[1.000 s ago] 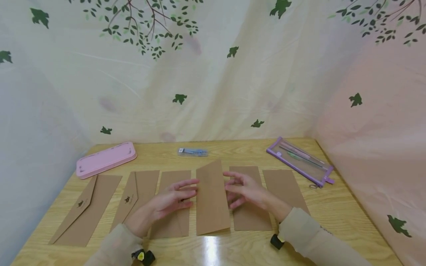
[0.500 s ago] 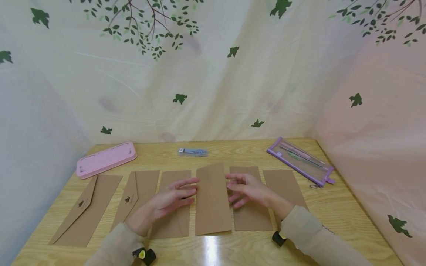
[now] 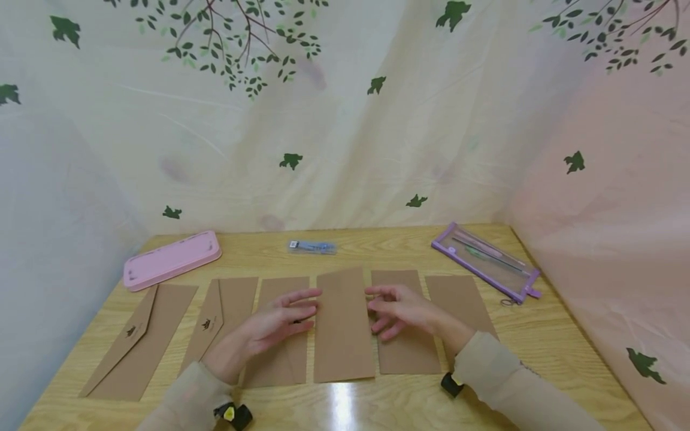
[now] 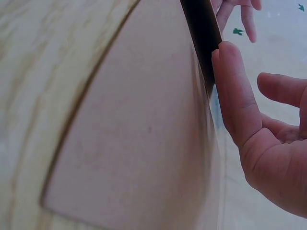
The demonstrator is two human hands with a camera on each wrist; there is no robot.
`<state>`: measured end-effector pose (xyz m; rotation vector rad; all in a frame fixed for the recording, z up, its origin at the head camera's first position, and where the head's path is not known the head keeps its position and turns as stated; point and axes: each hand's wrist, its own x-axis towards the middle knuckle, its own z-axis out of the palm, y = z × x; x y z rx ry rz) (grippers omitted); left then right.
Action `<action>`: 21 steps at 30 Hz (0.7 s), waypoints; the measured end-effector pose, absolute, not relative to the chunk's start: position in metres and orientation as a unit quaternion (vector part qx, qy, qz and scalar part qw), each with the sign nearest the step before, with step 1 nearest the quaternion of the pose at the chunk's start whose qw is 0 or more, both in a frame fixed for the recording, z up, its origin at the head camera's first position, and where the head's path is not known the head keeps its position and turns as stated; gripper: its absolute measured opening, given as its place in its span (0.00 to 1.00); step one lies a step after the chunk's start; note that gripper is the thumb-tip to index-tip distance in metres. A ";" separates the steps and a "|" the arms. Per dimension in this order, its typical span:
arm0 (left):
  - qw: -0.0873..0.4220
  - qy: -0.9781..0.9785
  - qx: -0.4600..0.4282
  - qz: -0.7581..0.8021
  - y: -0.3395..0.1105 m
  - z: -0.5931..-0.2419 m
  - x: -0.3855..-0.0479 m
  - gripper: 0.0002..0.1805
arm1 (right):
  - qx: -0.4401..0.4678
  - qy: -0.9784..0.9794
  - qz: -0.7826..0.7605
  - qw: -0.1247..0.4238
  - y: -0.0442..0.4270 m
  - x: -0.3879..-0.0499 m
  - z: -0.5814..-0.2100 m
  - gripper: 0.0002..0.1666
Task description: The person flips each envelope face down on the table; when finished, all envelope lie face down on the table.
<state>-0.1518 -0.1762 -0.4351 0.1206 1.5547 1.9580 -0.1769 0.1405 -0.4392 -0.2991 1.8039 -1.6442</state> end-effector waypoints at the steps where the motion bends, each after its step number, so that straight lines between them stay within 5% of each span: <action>1: 0.314 0.589 0.046 0.743 -0.176 -0.435 -0.152 0.34 | -0.115 0.692 -0.628 0.336 0.140 -0.177 -0.439 0.35; 21: 0.311 0.591 0.049 0.743 -0.180 -0.435 -0.151 0.35 | -0.115 0.685 -0.628 0.350 0.140 -0.176 -0.439 0.37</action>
